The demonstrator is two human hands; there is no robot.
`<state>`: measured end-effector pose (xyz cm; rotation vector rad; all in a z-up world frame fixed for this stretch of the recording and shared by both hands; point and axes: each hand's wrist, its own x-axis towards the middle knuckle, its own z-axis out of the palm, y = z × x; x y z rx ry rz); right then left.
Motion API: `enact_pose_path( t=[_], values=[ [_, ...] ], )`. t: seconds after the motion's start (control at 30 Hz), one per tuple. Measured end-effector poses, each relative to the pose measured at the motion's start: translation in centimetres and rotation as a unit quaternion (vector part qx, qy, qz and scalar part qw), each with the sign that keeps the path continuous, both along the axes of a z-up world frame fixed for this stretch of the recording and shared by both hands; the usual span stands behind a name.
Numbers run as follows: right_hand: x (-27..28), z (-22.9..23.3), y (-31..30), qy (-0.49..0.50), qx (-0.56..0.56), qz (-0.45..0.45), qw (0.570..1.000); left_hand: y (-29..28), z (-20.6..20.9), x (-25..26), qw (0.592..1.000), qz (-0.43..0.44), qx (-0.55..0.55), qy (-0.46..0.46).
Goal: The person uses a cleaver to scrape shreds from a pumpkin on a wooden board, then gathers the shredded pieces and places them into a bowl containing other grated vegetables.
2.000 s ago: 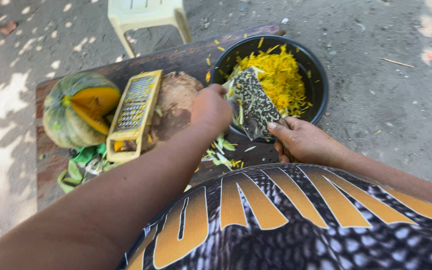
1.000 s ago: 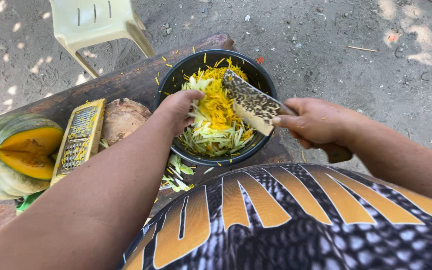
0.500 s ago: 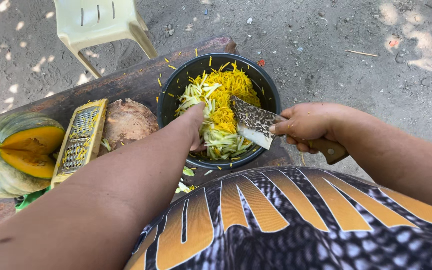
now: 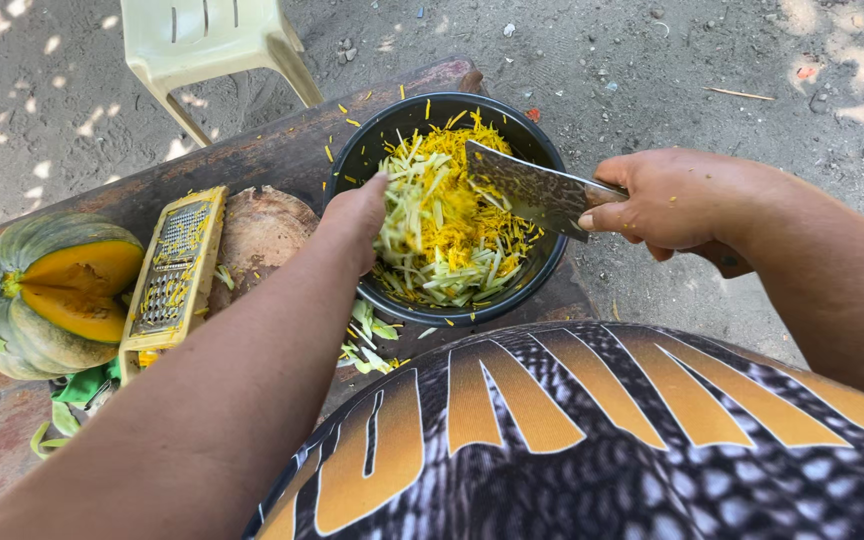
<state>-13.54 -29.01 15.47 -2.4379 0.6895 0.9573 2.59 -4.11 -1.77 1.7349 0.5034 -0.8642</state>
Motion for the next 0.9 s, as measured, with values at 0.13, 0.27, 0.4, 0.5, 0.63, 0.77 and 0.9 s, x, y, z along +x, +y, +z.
enact_pose_path(
  t=[0.13,0.27,0.4,0.5,0.63,0.77,0.9],
  values=[
    [0.1,-1.3,0.2,-0.008,0.001,-0.003,1.0,-1.8,0.8,-2.4,0.988,-0.056,0.145,-0.021],
    [-0.1,-2.6,0.5,-0.005,0.023,-0.039,0.999,-4.6,3.4,-7.2,0.849,-0.39,0.35,-0.068],
    [-0.2,-3.6,0.6,-0.007,0.041,-0.024,0.999,-6.7,3.2,-8.6,0.802,-0.421,0.417,-0.074],
    [-0.7,-3.5,0.8,-0.005,0.062,-0.061,0.996,-5.6,0.9,-7.5,0.808,-0.392,0.427,-0.108],
    [-0.9,-2.9,0.8,-0.029,0.063,-0.068,0.995,-3.3,-2.9,-3.8,0.848,-0.321,0.371,-0.202],
    [-0.6,-2.2,1.0,-0.032,0.047,-0.061,0.996,-1.1,-2.7,-0.4,0.97,-0.193,0.142,-0.034],
    [0.0,-1.8,1.3,-0.056,0.049,-0.055,0.996,0.2,-0.3,0.7,0.994,-0.102,0.03,0.035]
  ],
)
